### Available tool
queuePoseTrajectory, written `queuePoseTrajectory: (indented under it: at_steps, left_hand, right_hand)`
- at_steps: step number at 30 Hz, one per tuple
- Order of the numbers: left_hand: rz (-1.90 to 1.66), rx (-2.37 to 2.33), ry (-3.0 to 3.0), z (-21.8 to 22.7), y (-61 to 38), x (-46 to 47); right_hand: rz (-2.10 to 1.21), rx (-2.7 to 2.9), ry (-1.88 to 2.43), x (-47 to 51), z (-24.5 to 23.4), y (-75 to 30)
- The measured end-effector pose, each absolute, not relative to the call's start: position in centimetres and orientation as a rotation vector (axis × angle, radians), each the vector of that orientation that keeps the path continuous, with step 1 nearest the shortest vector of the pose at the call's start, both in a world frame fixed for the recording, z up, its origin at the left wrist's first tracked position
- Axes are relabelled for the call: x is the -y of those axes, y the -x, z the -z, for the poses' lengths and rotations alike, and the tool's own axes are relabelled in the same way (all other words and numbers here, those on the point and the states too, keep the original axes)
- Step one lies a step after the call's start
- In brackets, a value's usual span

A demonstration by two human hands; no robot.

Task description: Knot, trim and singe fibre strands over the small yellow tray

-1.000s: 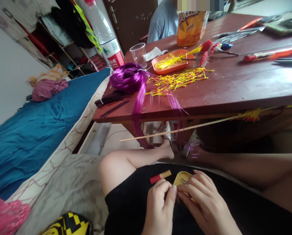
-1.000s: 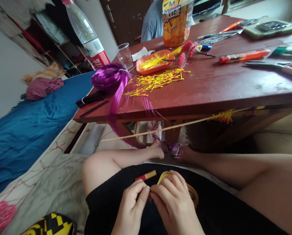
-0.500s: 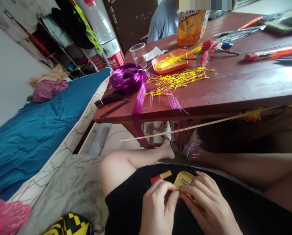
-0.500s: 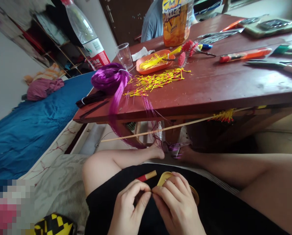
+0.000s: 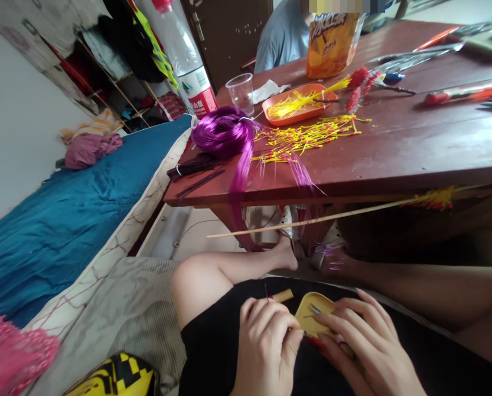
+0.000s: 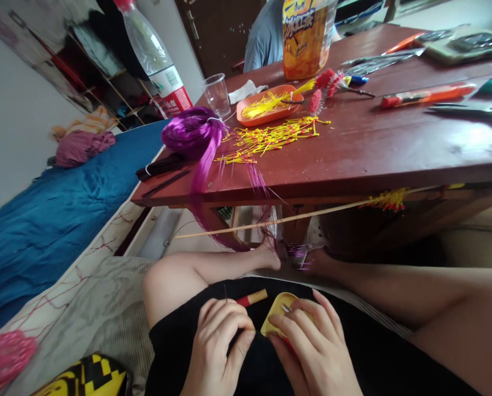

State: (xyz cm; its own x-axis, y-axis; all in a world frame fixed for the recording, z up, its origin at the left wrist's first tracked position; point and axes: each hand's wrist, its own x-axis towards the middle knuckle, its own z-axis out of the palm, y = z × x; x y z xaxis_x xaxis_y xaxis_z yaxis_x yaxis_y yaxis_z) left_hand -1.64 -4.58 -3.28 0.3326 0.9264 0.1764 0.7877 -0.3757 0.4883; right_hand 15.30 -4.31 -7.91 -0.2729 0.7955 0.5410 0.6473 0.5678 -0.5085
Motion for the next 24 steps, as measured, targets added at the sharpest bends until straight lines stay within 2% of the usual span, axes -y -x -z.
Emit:
queuePoseTrajectory:
  at_steps: [24]
  left_hand:
    - [-0.589,-1.545,-2.291,3.5,1.4,4.6]
  right_hand:
    - [-0.270,1.982,1.150,4.8,7.8,-14.0]
